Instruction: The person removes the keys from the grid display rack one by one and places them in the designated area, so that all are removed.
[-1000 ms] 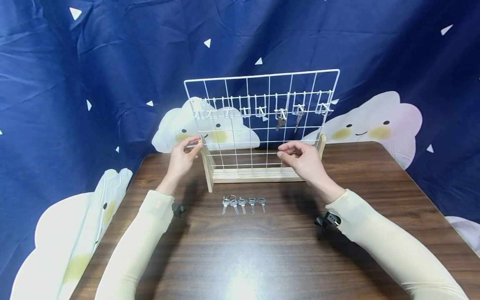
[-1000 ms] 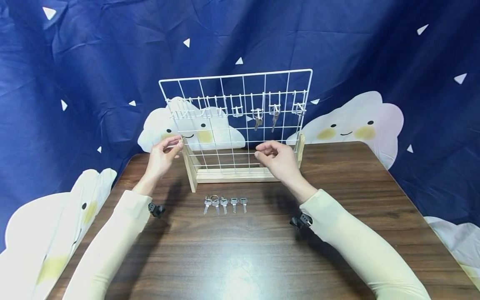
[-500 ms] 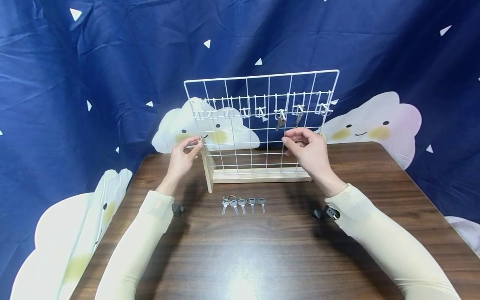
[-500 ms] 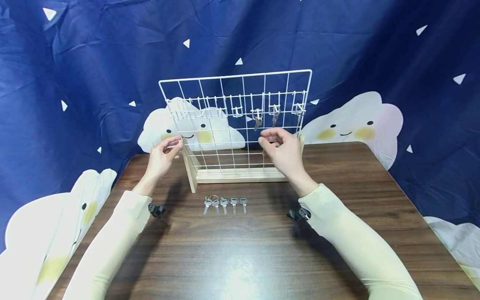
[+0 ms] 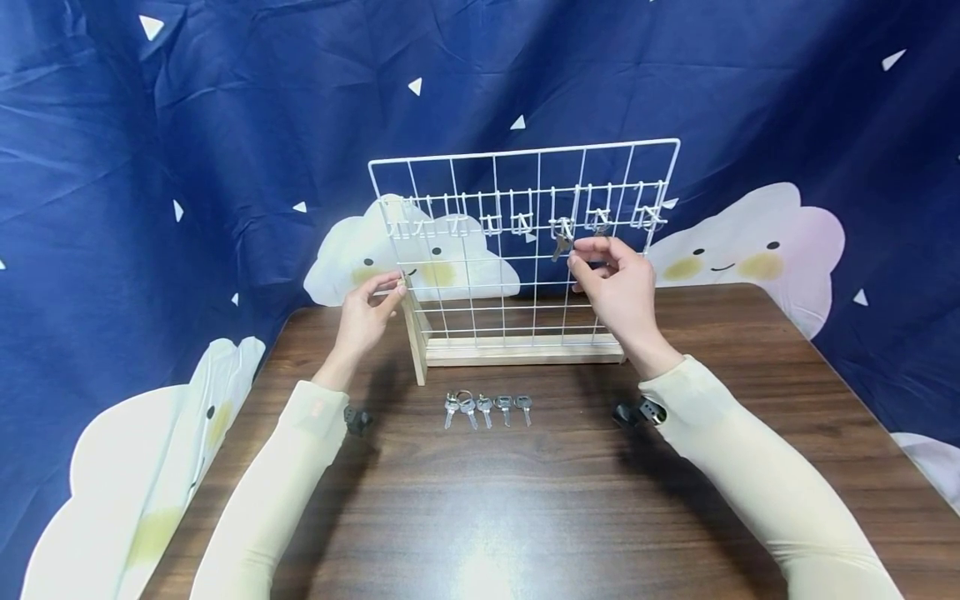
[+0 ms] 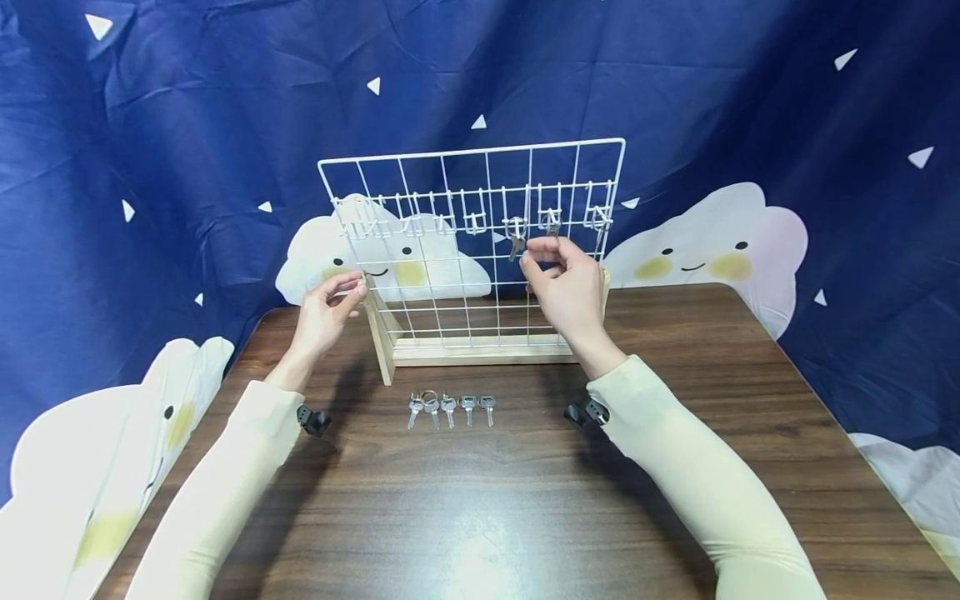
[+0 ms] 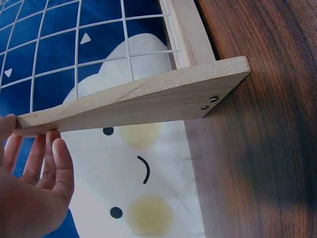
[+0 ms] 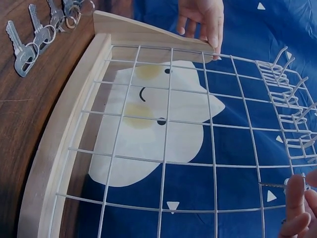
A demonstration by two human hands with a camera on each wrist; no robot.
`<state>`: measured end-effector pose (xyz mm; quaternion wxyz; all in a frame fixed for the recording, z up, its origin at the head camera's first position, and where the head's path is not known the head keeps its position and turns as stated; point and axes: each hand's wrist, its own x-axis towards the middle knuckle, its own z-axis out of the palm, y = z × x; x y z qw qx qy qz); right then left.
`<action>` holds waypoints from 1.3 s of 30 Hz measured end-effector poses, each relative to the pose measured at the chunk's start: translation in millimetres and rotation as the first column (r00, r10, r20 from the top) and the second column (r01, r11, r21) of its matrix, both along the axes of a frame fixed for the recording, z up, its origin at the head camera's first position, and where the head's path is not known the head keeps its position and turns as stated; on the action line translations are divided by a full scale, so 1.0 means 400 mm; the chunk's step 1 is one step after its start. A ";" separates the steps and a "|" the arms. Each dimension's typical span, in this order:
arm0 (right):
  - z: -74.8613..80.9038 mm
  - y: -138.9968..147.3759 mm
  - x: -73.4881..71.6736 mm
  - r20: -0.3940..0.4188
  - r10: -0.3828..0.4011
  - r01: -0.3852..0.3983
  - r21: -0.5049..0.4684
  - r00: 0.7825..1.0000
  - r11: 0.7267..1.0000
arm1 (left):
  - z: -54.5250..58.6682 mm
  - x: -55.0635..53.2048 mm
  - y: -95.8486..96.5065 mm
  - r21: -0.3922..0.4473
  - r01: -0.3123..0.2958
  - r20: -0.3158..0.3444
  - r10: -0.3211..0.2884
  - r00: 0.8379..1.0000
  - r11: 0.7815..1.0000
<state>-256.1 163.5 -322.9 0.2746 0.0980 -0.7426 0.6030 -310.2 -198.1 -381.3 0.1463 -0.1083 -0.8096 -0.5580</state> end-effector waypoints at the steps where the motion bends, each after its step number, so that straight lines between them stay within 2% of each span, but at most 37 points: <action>1: 0.000 -0.001 -0.004 -0.007 -0.004 0.004 -0.001 1.000 1.000 | 0.000 0.000 0.000 0.000 0.000 0.001 0.000 1.000 1.000; 3: 0.000 -0.004 -0.011 -0.019 -0.009 0.009 0.004 1.000 1.000 | 0.002 0.001 0.001 -0.002 -0.001 0.007 0.001 1.000 1.000; 8: 0.002 -0.008 -0.023 -0.050 -0.069 0.073 0.084 0.996 0.994 | 0.011 0.006 0.003 -0.005 0.005 0.032 -0.005 0.999 1.000; 11: 0.001 -0.010 -0.030 -0.052 -0.119 0.125 0.141 0.992 0.982 | 0.032 0.024 0.011 -0.004 0.015 0.039 -0.015 0.999 1.000; 14: -0.002 -0.012 -0.040 -0.039 -0.132 0.136 0.155 0.991 0.978 | 0.057 0.047 0.020 -0.004 0.020 0.042 -0.020 0.999 1.000; 16: -0.004 -0.015 -0.046 -0.029 -0.124 0.127 0.142 0.992 0.982 | 0.070 0.060 0.025 -0.008 0.020 0.040 -0.020 0.999 1.000; 19: -0.006 -0.019 -0.054 -0.016 -0.105 0.106 0.107 0.994 0.989 | 0.076 0.067 0.027 -0.012 0.019 0.040 -0.018 0.999 1.000; 25: -0.006 -0.024 -0.059 -0.004 -0.133 0.133 0.086 0.991 0.987 | 0.071 0.064 0.026 0.004 0.030 0.045 -0.030 0.999 1.000; 29: -0.002 -0.024 -0.058 -0.021 -0.112 0.113 0.043 0.993 0.993 | 0.070 0.062 0.026 0.002 0.026 0.049 -0.026 0.998 1.000; 39: 0.006 -0.021 -0.030 -0.080 -0.054 0.054 -0.004 0.995 0.999 | 0.073 0.064 0.025 -0.017 0.021 0.047 -0.020 0.999 1.000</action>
